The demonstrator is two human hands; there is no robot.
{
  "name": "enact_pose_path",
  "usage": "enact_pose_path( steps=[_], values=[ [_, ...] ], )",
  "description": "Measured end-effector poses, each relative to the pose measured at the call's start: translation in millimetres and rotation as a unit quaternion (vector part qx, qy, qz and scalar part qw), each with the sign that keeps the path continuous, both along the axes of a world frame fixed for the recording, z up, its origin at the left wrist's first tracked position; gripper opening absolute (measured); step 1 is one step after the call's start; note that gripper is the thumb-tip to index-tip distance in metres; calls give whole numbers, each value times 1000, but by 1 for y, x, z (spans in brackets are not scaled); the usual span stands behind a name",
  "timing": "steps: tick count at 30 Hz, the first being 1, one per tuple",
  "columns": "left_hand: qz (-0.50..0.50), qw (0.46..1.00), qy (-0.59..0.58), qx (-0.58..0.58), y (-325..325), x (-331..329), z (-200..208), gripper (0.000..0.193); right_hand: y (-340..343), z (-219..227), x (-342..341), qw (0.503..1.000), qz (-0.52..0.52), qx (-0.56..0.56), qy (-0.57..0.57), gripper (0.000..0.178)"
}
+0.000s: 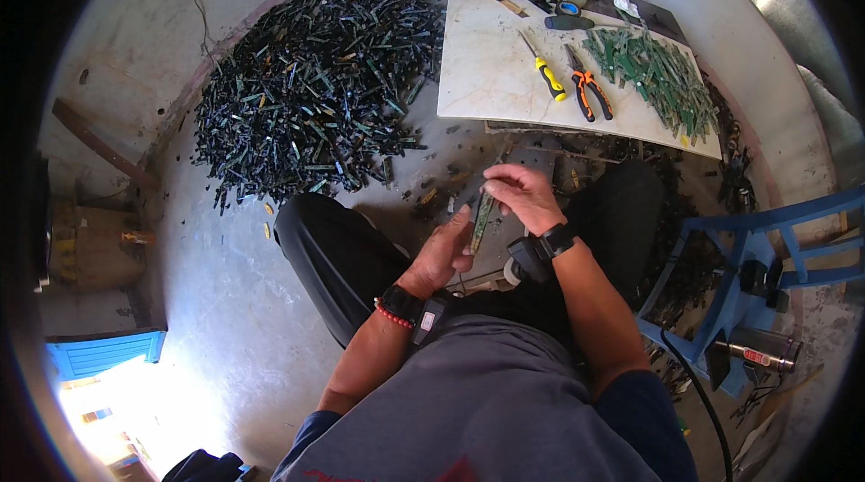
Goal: The person sits on the floor and disassembles small green circuit boards using pliers and a screwdriver. They strip components from the boards and place the processed pieces onto a white board on the floor, while a large pile of scrap material accumulates nearby.
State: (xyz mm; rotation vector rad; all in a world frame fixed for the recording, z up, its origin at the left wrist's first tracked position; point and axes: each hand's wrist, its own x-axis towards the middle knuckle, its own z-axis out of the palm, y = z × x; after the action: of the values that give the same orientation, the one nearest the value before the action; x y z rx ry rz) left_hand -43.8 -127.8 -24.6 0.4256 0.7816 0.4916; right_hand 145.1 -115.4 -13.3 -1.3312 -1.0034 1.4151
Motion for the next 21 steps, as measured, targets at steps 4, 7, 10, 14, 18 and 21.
enact_pose_path(
  steps=[4, 7, 10, 14, 18, 21],
  values=[
    [-22, 998, 30, 44, -1, 0, 2, 41, 7, 2, -12, 997, 55, -21, -44, 19],
    [-46, 993, 63, 85, -2, -3, 5, 43, 10, 3, -20, 996, 74, -34, -44, 21],
    [-40, 989, 95, 103, -2, -3, 9, 46, 10, 1, -27, 995, 86, -22, -54, 24],
    [16, 985, 124, 122, 0, -2, 3, 52, 2, -3, -35, 997, 63, -10, -37, 30],
    [58, 980, 150, 118, 0, -3, -9, 58, -14, 12, -28, 996, 64, -52, -26, 38],
    [54, 980, 152, 116, 1, -3, -13, 60, -28, 11, -20, 982, 153, -2, -106, 47]
  ],
)
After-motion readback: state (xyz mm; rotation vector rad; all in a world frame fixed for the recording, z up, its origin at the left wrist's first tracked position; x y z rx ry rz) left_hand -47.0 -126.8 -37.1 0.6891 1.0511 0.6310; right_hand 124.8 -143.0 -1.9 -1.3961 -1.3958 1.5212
